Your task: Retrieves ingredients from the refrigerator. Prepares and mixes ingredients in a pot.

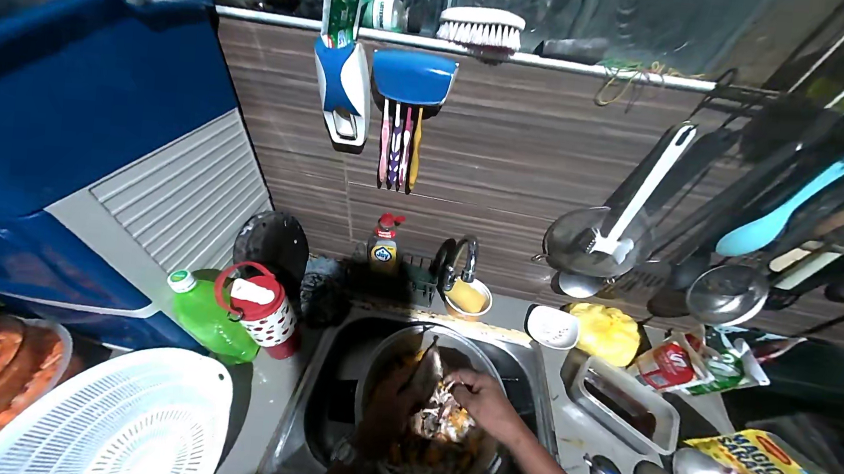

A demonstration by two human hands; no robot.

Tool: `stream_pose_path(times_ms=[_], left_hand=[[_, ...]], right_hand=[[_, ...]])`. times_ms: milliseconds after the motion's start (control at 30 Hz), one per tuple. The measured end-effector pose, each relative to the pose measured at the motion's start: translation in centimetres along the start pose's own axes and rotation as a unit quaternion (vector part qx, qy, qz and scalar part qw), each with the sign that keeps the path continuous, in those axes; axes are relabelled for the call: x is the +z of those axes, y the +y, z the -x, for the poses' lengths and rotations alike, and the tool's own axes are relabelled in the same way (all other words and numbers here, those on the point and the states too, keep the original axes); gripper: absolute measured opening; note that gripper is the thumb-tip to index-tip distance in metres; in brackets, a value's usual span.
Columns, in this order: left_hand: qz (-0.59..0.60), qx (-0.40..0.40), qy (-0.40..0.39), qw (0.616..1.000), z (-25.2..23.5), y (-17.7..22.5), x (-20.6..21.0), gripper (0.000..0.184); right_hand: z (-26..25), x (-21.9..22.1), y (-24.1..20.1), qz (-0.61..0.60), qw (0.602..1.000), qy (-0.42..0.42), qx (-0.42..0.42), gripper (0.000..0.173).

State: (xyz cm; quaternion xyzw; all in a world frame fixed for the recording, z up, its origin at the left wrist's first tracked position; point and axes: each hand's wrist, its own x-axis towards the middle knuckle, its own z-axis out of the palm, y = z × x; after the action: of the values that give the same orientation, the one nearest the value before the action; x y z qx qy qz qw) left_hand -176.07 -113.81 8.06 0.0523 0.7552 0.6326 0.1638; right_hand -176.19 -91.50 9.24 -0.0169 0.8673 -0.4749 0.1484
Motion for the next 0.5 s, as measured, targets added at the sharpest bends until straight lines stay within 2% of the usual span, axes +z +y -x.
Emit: stream_pose_path(times_ms=[100, 167, 333, 433, 500], left_hand=[[0.098, -0.015, 0.022, 0.995, 0.0, -0.8, 0.6, 0.041], [0.149, -0.032, 0.034, 0.988, 0.1, -0.4, 1.6, 0.04], [0.166, -0.068, -0.008, 0.984, -0.1, -0.7, 2.8, 0.048], [0.049, -0.091, -0.029, 0.994, 0.1, 0.5, 2.6, 0.037], [0.0, -0.098, -0.053, 0.994, 0.3, 1.5, 2.2, 0.033]], right_hand=[[0.7, 0.3, -0.2, -0.127, 0.989, -0.072, -0.008, 0.051], [1.0, 0.9, -0.1, -0.235, 0.968, -0.084, -0.024, 0.058], [0.9, 1.5, 0.3, -0.293, 0.952, -0.079, -0.034, 0.052], [1.1, 1.6, 0.2, -0.3, 0.952, -0.06, -0.013, 0.049], [1.2, 1.7, -0.2, -0.248, 0.968, -0.027, -0.022, 0.044]])
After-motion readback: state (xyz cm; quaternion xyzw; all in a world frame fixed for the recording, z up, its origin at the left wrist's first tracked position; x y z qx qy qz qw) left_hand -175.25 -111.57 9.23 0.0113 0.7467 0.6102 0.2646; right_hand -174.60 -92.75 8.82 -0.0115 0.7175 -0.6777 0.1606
